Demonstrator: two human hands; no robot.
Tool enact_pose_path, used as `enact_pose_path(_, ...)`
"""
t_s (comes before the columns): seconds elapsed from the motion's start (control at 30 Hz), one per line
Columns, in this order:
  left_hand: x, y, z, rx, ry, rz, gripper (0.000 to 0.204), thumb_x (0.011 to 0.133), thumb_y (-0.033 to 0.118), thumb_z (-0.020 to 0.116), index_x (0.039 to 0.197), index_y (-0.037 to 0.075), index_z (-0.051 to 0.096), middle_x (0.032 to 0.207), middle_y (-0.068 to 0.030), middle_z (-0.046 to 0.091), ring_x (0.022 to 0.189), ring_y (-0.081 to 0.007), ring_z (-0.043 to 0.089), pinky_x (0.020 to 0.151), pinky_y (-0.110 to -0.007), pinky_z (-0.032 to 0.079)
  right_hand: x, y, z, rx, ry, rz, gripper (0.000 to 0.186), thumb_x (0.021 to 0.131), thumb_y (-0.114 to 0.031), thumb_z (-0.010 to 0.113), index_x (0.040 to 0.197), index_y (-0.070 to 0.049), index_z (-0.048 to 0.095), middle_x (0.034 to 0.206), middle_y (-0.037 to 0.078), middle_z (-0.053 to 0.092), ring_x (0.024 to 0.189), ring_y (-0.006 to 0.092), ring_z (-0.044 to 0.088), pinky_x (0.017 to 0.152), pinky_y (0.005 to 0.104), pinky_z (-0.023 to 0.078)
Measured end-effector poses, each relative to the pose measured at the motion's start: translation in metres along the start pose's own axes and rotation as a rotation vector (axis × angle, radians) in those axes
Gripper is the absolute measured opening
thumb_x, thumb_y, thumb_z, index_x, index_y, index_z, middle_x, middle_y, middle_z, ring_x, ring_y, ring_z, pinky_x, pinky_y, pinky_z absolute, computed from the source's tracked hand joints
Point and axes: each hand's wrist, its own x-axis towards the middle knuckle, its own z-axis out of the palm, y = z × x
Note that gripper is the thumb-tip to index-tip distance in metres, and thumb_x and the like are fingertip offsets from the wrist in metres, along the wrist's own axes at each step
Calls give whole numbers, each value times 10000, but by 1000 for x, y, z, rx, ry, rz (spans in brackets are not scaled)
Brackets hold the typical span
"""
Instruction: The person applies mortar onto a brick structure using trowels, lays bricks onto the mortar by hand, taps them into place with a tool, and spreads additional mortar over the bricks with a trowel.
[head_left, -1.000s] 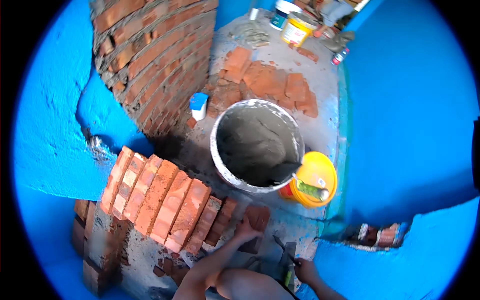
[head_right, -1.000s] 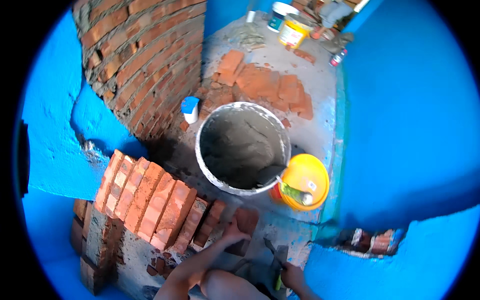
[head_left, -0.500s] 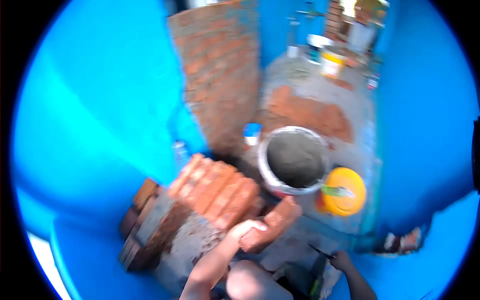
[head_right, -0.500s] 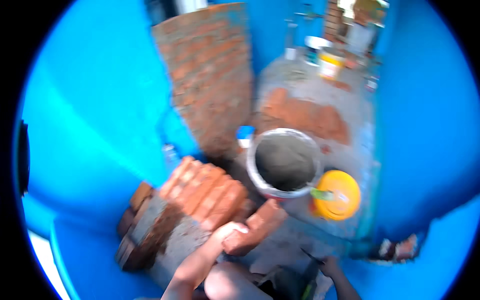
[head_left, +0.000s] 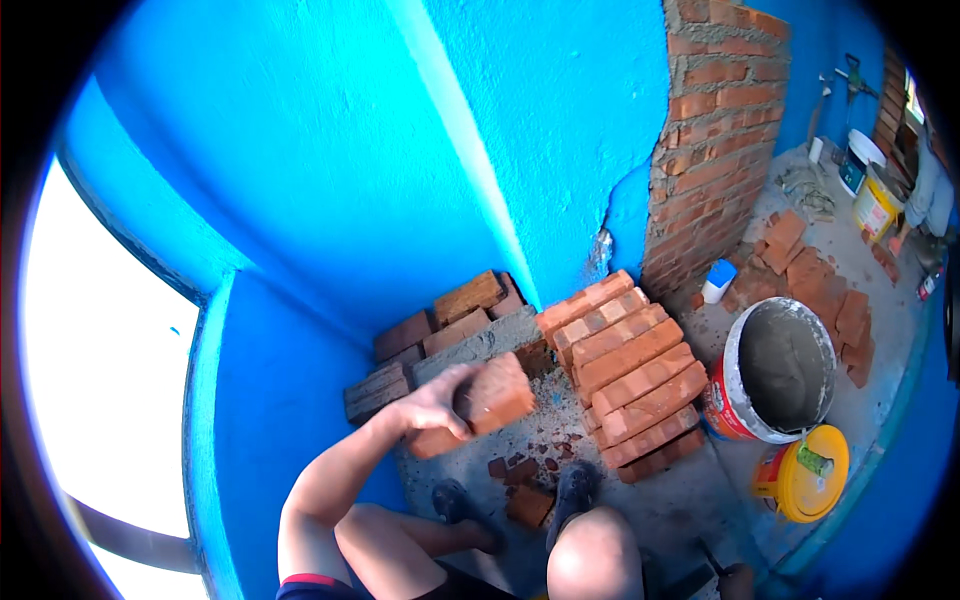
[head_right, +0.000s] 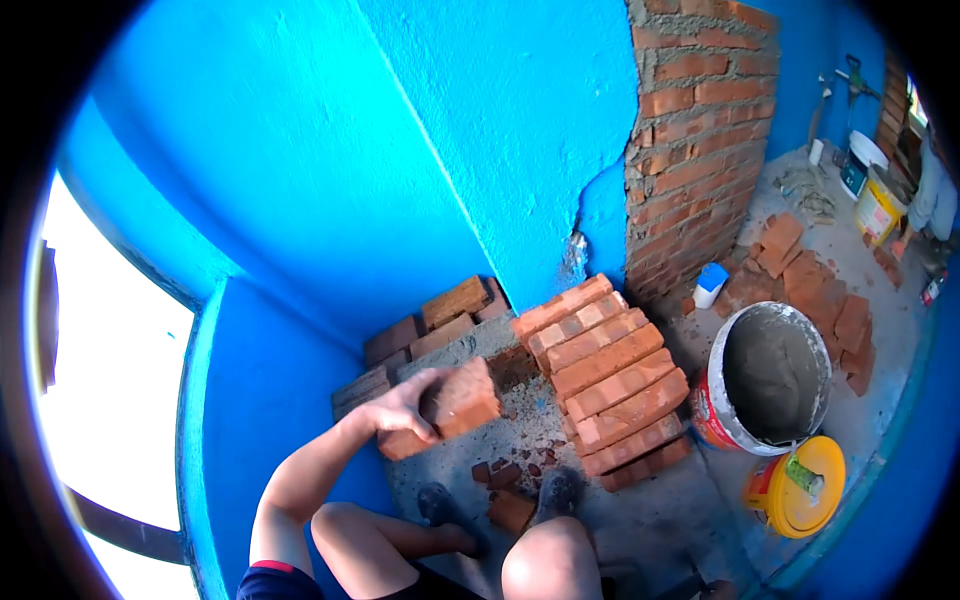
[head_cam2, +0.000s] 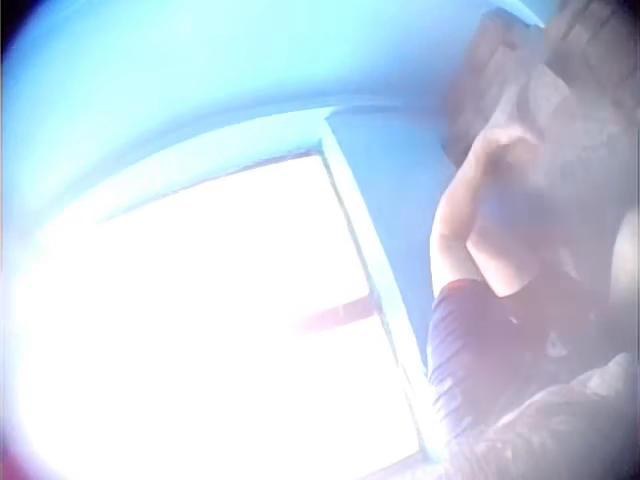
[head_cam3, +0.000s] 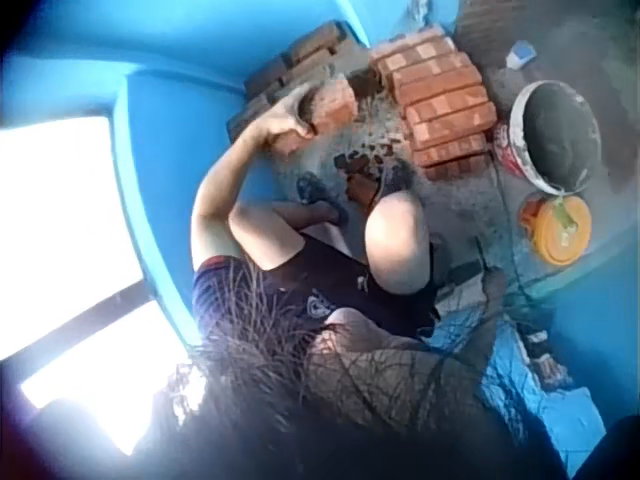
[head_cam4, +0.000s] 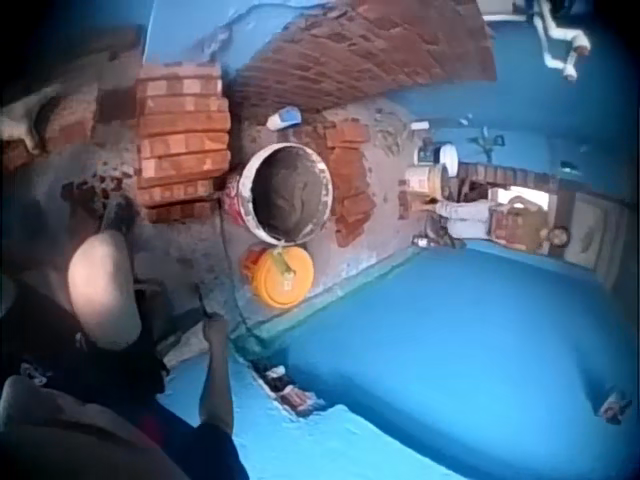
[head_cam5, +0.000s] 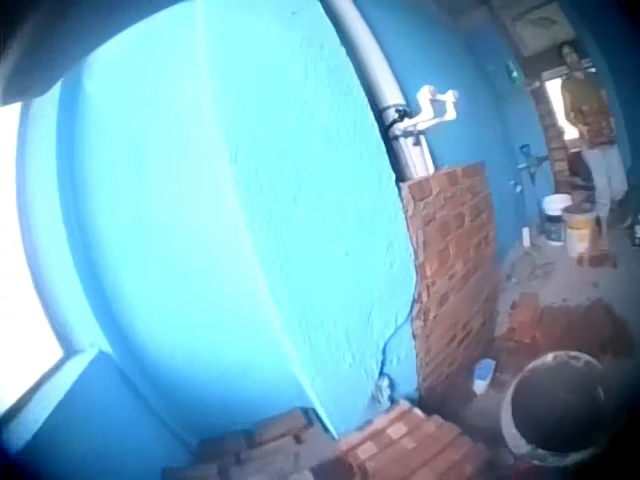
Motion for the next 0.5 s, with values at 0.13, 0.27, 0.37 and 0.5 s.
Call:
enact_pose_path(0.13, -60, -93, -69, 457, 296, -238, 1141, 426, 239, 832, 1437, 119, 315, 1367, -215, 406, 1294, -390, 367, 1100, -432, 320, 36, -136, -30, 214, -124, -21, 231, 872, -228, 546, 897, -34, 670, 852, 210, 656, 835, 403, 614, 709, 491, 487)
enact_pose_path(0.27, 36, -132, -61, 349, 341, -164, 1149, 418, 210, 830, 1440, 142, 311, 1343, -193, 421, 1276, -402, 377, 1092, -447, 324, -9, -131, -50, 131, -114, 232, 282, 895, -236, 551, 1041, -21, 662, 893, 232, 660, 829, 415, 622, 712, 462, 503)
enact_pose_path(0.37, 46, -163, -66, 364, 341, -215, 1153, 415, 177, 831, 1444, 165, 311, 1359, -188, 410, 1289, -402, 360, 1096, -452, 312, -9, -134, -21, 142, 36, 27, 261, 907, -235, 553, 1013, -24, 664, 823, 227, 656, 763, 397, 632, 674, 447, 501)
enact_pose_path(0.5, 37, -190, -79, 402, 301, -256, 1148, 438, 145, 819, 1453, 167, 285, 1392, -191, 386, 1321, -394, 325, 1107, -445, 299, -8, -141, 17, 536, -287, 335, 109, 921, -229, 538, 889, -131, 572, 643, 87, 496, 546, 246, 493, 493, 367, 409)
